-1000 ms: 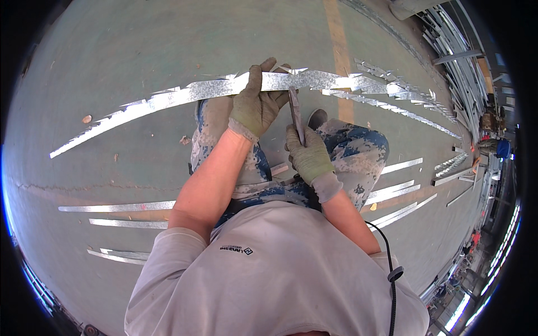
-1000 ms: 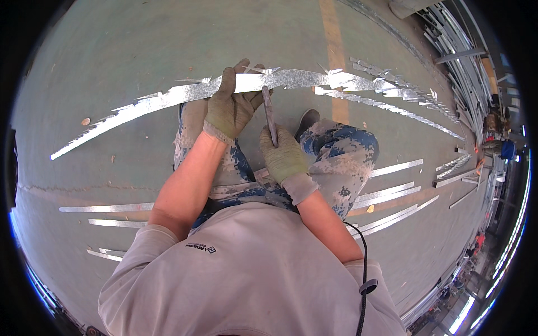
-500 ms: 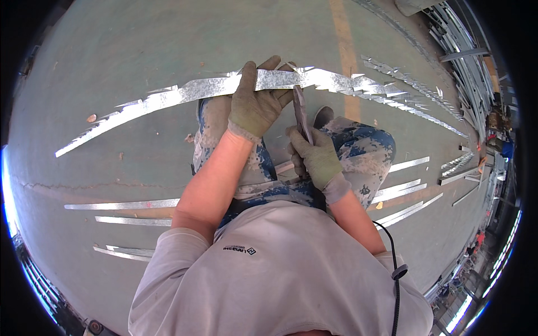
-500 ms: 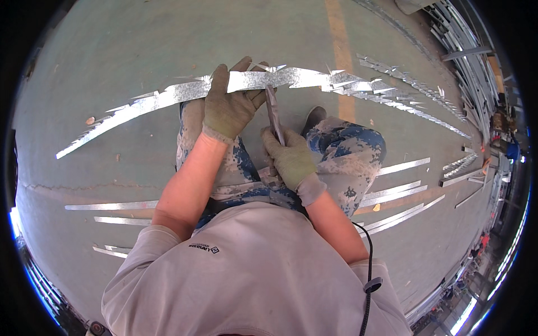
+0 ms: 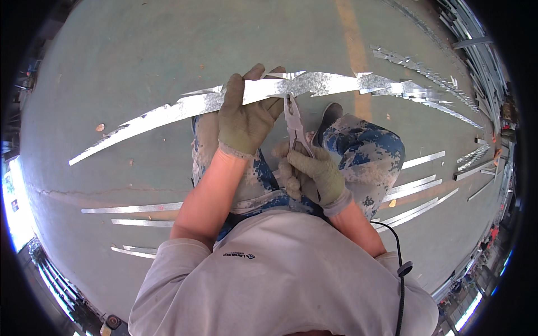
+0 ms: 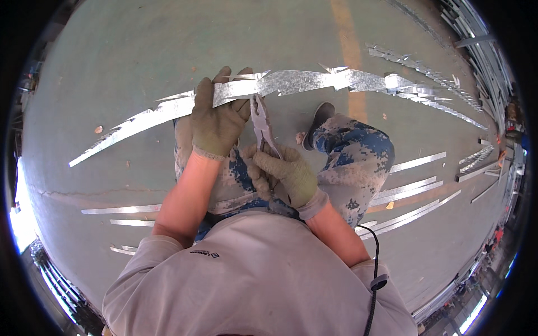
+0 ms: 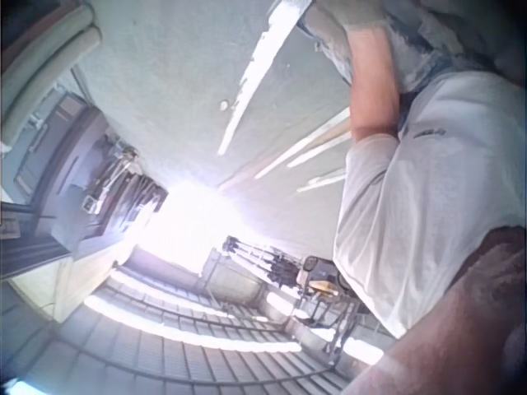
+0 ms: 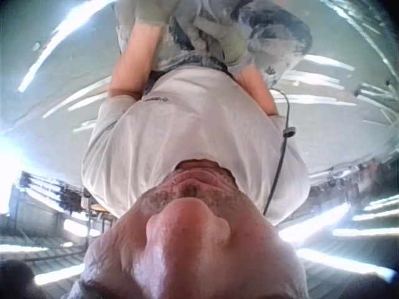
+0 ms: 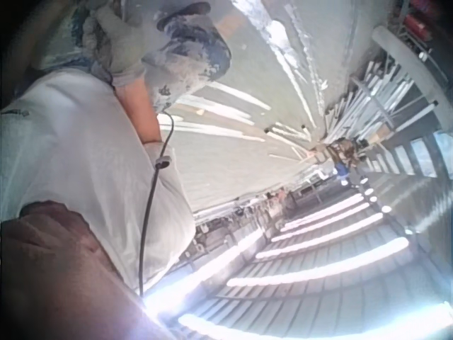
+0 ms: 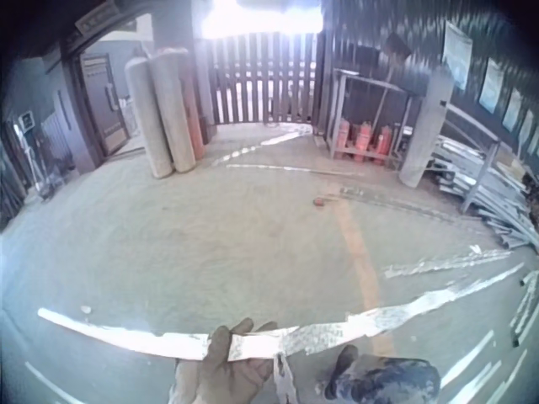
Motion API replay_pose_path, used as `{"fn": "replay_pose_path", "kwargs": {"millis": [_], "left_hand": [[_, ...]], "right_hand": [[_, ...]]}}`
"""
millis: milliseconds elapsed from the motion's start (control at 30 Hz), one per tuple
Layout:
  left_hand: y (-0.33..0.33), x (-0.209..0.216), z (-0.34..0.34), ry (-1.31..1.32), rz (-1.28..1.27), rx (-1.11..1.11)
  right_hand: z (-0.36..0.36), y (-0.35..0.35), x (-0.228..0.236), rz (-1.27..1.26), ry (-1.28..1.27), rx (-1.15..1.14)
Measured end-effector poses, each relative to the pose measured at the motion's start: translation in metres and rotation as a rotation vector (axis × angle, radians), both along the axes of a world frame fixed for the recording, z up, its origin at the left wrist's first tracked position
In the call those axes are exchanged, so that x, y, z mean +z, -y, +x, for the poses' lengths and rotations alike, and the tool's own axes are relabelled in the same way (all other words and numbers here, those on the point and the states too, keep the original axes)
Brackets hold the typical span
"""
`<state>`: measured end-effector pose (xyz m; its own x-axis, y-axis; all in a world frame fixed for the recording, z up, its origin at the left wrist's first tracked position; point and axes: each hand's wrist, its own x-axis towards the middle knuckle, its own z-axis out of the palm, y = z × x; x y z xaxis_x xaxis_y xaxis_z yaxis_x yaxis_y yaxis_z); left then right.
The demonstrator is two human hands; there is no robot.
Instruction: The person kneels on the floor and uses tin snips to cut a long, thin metal strip into smaller segments. The person repeatedly positions the snips and cuts along the length of the strip, creating a pile of cut pieces on the floor.
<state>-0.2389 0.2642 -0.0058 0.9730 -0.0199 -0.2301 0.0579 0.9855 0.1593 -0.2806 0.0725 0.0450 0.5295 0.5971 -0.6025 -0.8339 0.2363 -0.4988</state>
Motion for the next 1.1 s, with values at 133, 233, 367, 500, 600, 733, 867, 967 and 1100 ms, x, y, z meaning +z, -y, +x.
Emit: {"fn": "replay_pose_path", "kwargs": {"millis": [133, 233, 367, 500, 600, 733, 867, 967, 1100], "left_hand": [[-0.001, -0.001, 0.002, -0.008, -0.016, 0.014], [-0.001, -0.001, 0.006, 0.009, -0.049, 0.006], [0.001, -0.003, 0.012, 0.006, -0.044, 0.006], [0.005, -0.008, 0.013, 0.011, 0.051, 0.024], [0.01, -0.004, 0.015, 0.023, 0.002, 0.025], [0.011, -0.004, 0.015, -0.023, 0.005, 0.026], [0.01, -0.009, 0.017, 0.011, 0.017, 0.025], [0.01, -0.011, 0.017, 0.049, -0.018, 0.03], [0.012, -0.012, 0.015, 0.048, 0.074, 0.057]], "right_hand": [[0.002, 0.004, -0.01, 0.259, -0.157, -0.021], [0.002, 0.004, -0.026, 0.562, -0.251, -0.013], [0.003, 0.003, -0.043, 0.779, -0.37, -0.043], [0.004, 0.008, -0.042, 0.695, -0.286, -0.034], [0.009, 0.009, -0.031, 0.547, -0.197, -0.03], [0.007, 0.009, -0.026, 0.382, -0.096, -0.028], [0.002, 0.008, -0.008, 0.12, -0.008, 0.011], [-0.007, 0.005, 0.006, -0.095, 0.131, 0.104], [-0.009, -0.017, 0.039, -0.281, 0.355, 0.357]]}}
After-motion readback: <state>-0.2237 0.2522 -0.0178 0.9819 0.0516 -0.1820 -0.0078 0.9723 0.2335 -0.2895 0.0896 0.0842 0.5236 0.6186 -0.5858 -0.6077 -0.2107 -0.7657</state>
